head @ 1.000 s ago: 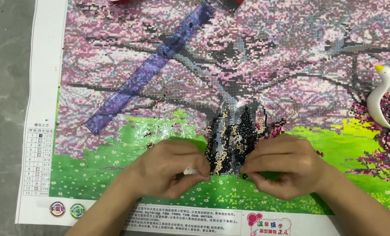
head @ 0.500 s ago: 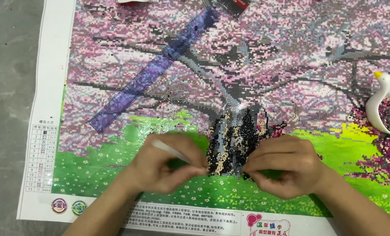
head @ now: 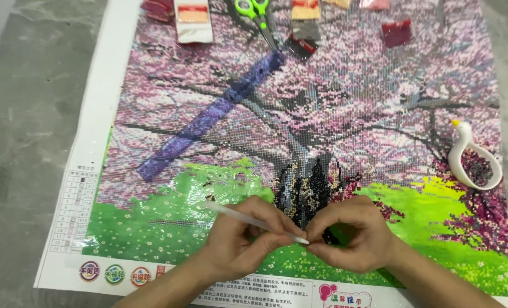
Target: Applying small resin diamonds to a coded adhesive canvas using a diamond applicator pen to create a mosaic artwork.
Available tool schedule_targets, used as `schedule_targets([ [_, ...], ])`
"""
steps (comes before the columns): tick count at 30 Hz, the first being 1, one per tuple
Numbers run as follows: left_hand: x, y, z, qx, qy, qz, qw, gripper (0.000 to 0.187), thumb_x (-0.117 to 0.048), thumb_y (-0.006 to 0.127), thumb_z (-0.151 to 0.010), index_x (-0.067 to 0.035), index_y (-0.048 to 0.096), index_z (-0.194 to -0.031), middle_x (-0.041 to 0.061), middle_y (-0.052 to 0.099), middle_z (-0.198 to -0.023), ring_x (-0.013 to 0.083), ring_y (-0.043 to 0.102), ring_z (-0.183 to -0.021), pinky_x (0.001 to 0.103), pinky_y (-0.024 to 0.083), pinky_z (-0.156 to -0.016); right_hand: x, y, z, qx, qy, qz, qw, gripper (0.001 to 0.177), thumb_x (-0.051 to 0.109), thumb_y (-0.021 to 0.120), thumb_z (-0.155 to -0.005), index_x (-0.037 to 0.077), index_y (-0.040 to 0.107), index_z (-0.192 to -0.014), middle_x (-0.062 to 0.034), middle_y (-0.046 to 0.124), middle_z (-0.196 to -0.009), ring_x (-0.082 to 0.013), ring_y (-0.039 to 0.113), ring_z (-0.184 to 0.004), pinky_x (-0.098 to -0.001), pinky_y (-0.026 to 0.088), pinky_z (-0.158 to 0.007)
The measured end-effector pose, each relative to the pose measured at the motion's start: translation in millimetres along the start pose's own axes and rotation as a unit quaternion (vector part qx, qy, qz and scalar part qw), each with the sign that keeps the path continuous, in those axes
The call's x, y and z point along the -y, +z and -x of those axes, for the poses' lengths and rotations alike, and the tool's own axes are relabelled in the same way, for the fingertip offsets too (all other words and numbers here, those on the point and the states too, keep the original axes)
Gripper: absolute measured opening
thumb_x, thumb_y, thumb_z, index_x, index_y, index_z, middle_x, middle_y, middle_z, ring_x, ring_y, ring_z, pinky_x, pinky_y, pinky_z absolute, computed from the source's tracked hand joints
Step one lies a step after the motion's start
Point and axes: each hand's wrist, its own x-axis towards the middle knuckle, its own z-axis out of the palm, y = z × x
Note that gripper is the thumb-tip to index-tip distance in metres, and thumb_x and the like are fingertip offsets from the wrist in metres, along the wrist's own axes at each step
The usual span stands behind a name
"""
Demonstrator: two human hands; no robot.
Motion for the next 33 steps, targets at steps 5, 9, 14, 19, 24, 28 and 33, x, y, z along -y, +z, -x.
schedule_targets([
  [5,-8,-2,-4,0.032,0.017,-0.102,0.994,0.01,-0.01,0.063,-0.094,-0.009,0.053,-0.094,0.01,0.071,-0.093,0.0098,0.057,-0.059,0.023,0.041,-0.05,-4,4,9,-0.026,0.036,-0.129,0.991,0.014,0.005,0.077,-0.076,0.001,0.068,-0.086,-0.0096,0.073,-0.076,-0.013,0.07,-0.061,-0.0215,0.057,-0.054],
  [9,-11,-2,-6,0.045,0.042,-0.106,0.992,0.014,-0.006,0.063,-0.092,-0.008,0.049,-0.095,0.013,0.069,-0.092,0.0118,0.057,-0.055,0.024,0.039,-0.047,-10,5,18,-0.03,0.062,-0.15,0.986,0.015,0.004,0.078,-0.076,0.001,0.067,-0.087,-0.0099,0.072,-0.076,-0.0132,0.069,-0.063,-0.0235,0.057,-0.056],
  [14,-12,-1,-5,0.055,0.082,-0.161,0.982,0.01,-0.011,0.061,-0.094,-0.009,0.052,-0.092,0.012,0.07,-0.091,0.022,0.072,-0.084,0.031,0.057,-0.07,-15,6,20,-0.043,0.049,-0.177,0.982,0.023,0.001,0.075,-0.08,0.0,0.059,-0.097,-0.0137,0.073,-0.081,-0.0183,0.076,-0.065,-0.025,0.064,-0.053],
  [19,-9,2,-1,0.035,0.074,-0.14,0.987,0.013,-0.004,0.064,-0.091,-0.005,0.051,-0.093,0.015,0.068,-0.09,0.0227,0.072,-0.084,0.031,0.062,-0.068,-21,6,22,-0.057,0.053,-0.18,0.981,0.021,-0.001,0.075,-0.08,-0.001,0.061,-0.095,-0.0165,0.074,-0.081,-0.0221,0.077,-0.068,-0.0289,0.067,-0.06],
  [24,-3,4,1,0.031,0.15,-0.229,0.961,0.011,0.0,0.065,-0.089,0.0,0.054,-0.09,0.016,0.067,-0.087,0.0264,0.073,-0.085,0.032,0.064,-0.07,-28,5,20,-0.066,0.024,-0.175,0.982,0.019,-0.003,0.074,-0.08,-0.002,0.062,-0.095,-0.0178,0.074,-0.081,-0.023,0.076,-0.066,-0.0308,0.067,-0.062],
  [28,0,4,-3,0.028,0.248,-0.281,0.927,0.011,-0.005,0.065,-0.091,-0.001,0.055,-0.092,0.018,0.067,-0.089,0.027,0.072,-0.082,0.034,0.062,-0.069,-29,6,18,-0.095,0.045,-0.194,0.975,0.023,-0.004,0.078,-0.077,0.001,0.057,-0.085,-0.0185,0.075,-0.078,-0.0237,0.075,-0.066,-0.0339,0.066,-0.061],
  [33,3,6,-2,0.04,0.25,-0.273,0.928,0.009,-0.002,0.065,-0.091,0.002,0.057,-0.093,0.02,0.065,-0.089,0.0304,0.071,-0.086,0.039,0.063,-0.078,-32,4,17,-0.108,0.06,-0.197,0.973,0.026,-0.006,0.081,-0.072,0.002,0.058,-0.079,-0.0173,0.074,-0.077,-0.0232,0.075,-0.067,-0.0343,0.066,-0.063],
])
